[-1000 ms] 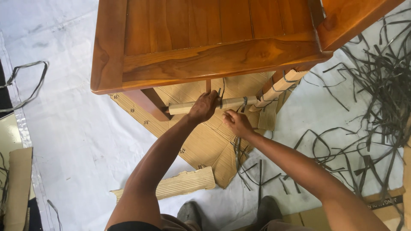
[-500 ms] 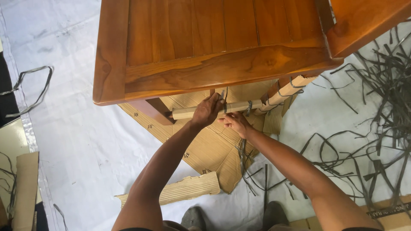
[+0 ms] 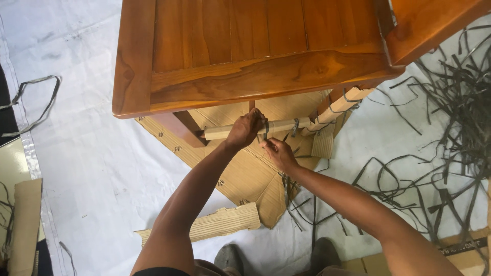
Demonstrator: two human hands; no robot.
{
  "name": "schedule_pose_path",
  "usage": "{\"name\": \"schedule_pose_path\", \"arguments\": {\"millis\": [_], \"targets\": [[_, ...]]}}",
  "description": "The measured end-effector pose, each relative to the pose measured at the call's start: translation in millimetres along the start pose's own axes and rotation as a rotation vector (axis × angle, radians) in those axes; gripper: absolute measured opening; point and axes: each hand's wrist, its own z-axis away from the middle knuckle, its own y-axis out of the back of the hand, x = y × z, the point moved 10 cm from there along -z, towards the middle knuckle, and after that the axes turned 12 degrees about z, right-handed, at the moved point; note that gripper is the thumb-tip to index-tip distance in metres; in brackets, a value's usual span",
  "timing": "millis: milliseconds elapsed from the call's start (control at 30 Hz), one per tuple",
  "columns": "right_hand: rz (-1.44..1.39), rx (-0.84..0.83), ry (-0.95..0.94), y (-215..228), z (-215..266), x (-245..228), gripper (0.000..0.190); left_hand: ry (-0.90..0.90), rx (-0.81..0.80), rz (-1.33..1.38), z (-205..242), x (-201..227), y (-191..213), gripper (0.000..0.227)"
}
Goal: Wrapping the legs of a wooden chair with protective cardboard and plastic ties.
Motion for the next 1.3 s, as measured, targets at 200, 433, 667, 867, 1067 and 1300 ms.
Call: {"name": "schedule_pose_path", "arguments": {"millis": [200,433,667,867,1067,1300], "targets": [[0.098,0.052,-0.081,15.2,20.2,2.7,0.031,0.07,0.138,0.063,5.6,14.2,13.8,0.013],[-0.026,0.046,-0.11,25.0,6.9,-1.5,0.03,0.231,0.291,0.338,8.1,-15.8,18.4,0.019],[0.232,0.089,-0.141,41.6,23.9,-18.3,0.033,0.157,0.248,0.317,9.4,-0.8,10.0,0.017],[0.477,0.187,0.029,35.5,18.9,-29.6,0.023,0.196,0.17,0.164,13.1,14.9,6.7,0.018],[0.605,0.219,0.149,35.3,22.2,-37.0,0.02,0.2,0.108,-0.077,9.2,-10.4,-7.7,0.014],[0.404,0.161,0.166,66.5,60.1,-100.8,0.021,0.161,0.063,-0.061,3.6,0.9,-10.3,0.011]]}}
